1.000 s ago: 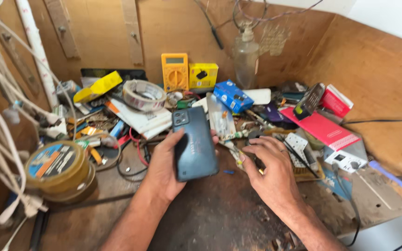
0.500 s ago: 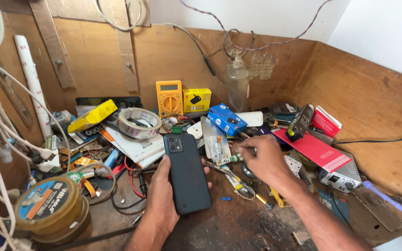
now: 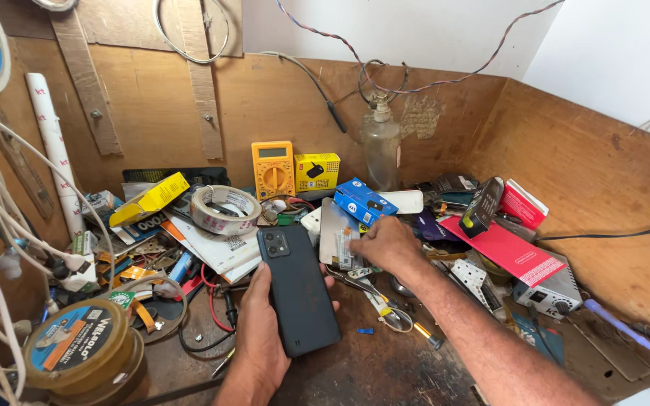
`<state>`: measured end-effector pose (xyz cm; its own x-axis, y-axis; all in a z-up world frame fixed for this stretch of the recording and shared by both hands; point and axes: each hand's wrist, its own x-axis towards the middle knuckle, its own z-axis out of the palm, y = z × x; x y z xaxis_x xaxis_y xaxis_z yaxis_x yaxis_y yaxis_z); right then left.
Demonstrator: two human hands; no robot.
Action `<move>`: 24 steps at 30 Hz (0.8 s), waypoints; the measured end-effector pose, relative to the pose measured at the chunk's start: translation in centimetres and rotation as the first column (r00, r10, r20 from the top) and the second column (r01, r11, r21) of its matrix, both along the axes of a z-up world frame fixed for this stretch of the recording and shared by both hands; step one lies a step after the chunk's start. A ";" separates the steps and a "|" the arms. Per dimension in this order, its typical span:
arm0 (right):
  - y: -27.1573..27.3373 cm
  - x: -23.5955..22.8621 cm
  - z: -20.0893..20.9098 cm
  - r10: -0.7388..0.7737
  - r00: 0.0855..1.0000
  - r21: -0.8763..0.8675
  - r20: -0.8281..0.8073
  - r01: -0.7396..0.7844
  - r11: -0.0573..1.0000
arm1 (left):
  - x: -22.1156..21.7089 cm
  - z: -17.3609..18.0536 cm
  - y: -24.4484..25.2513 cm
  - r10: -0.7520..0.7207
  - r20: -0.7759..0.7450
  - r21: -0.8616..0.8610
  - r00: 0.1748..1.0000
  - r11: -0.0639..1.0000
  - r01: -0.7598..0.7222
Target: The person uses a small metal tool to pry open the back cover of a smartphone. They carefully work the tool along the edges to separate the cover from the main body. The back cover is removed, revealing the internal components including the battery and circuit board.
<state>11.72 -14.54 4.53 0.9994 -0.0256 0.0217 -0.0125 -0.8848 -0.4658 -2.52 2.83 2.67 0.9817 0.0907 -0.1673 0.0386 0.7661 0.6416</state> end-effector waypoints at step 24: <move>-3.4 -0.8 1.3 0.272 0.882 -0.103 0.385 -0.251 0.962 | -0.3 0.8 0.0 0.110 -0.053 0.039 0.993 0.993 -0.108</move>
